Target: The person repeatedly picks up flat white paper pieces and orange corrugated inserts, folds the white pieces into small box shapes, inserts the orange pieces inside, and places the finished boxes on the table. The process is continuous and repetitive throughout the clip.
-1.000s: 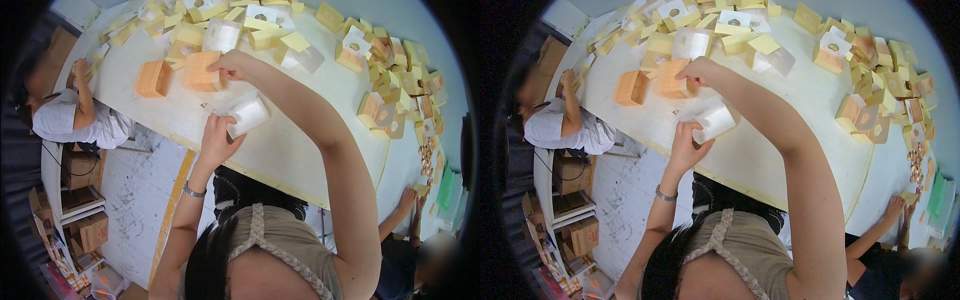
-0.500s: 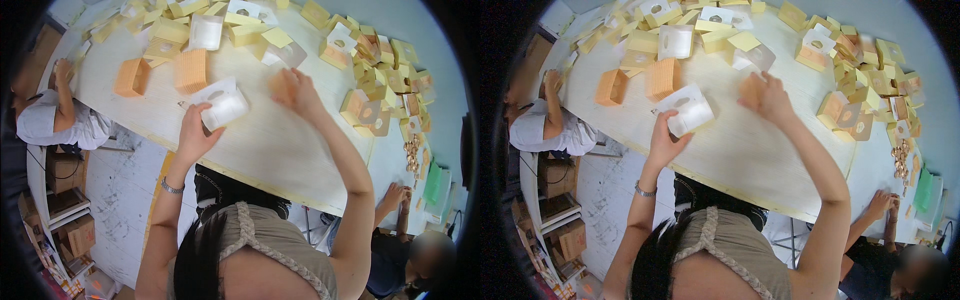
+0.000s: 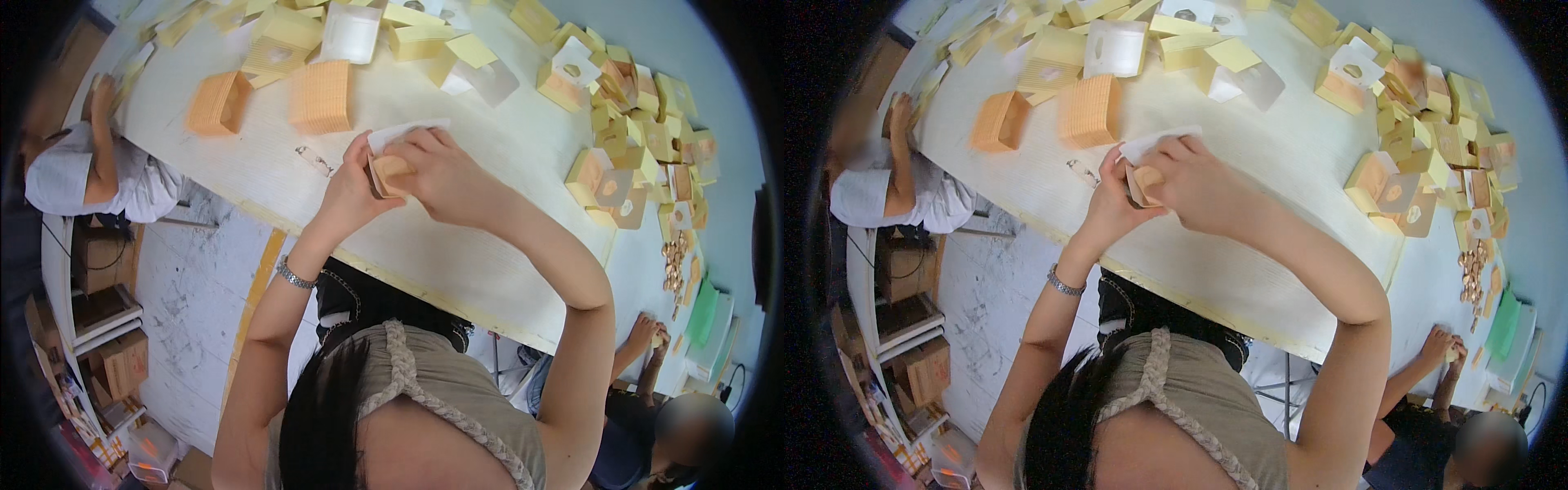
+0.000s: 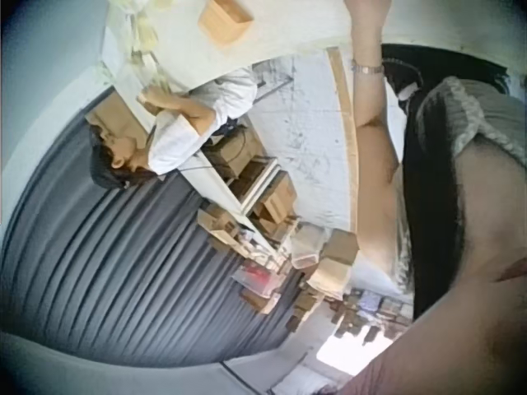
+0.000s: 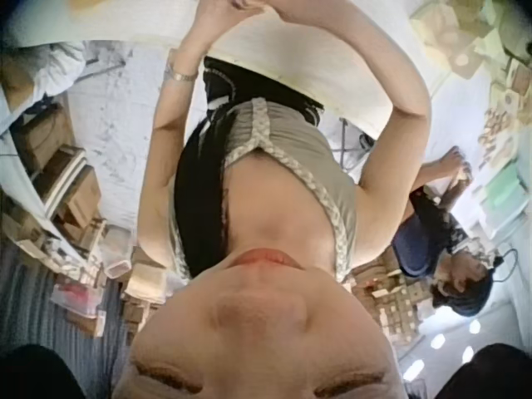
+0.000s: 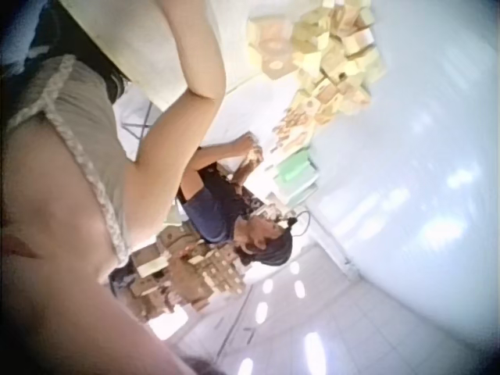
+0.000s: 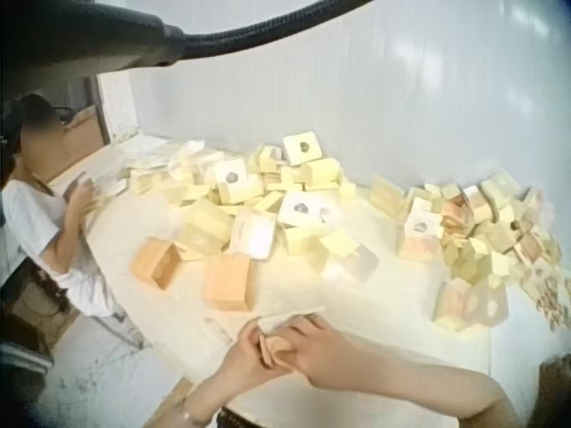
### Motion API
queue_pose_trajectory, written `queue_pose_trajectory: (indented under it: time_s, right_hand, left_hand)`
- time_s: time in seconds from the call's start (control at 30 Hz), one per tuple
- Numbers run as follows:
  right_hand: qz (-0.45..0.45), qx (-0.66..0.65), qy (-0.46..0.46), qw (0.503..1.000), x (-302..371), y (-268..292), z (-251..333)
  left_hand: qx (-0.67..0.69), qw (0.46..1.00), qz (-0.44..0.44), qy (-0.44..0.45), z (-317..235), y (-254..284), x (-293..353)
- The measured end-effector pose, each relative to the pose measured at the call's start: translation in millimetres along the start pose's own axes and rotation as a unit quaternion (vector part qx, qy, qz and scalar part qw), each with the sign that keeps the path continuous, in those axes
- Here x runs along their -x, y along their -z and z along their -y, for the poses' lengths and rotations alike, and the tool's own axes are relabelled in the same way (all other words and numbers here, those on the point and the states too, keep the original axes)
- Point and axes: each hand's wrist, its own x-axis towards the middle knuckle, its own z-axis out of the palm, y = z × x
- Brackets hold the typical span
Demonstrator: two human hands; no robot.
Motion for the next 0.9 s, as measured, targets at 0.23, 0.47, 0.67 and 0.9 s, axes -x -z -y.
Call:
queue_pose_trajectory:
  time_s: [0.23, 0.47, 0.67, 0.9]
  right_hand:
    - [-0.020, 0.007, -0.028, 0.999, 24.4, 3.3, -2.7]
    - [-0.071, 0.040, -0.005, 0.997, 41.2, -21.3, -10.7]
    - [-0.112, 0.102, 0.021, 0.988, 30.5, 0.7, -13.1]
    - [-0.143, 0.152, 0.022, 0.978, 41.5, -3.3, -25.4]
  left_hand:
    - [-0.003, 0.999, 0.025, 0.025, -5.1, 3.1, 0.6]
    - [-0.044, 0.998, 0.036, -0.022, -4.9, 1.9, -2.1]
    - [-0.063, 0.998, 0.027, 0.004, -5.3, 4.1, -1.7]
    - [-0.062, 0.998, 0.002, -0.026, -2.9, 0.5, -1.7]
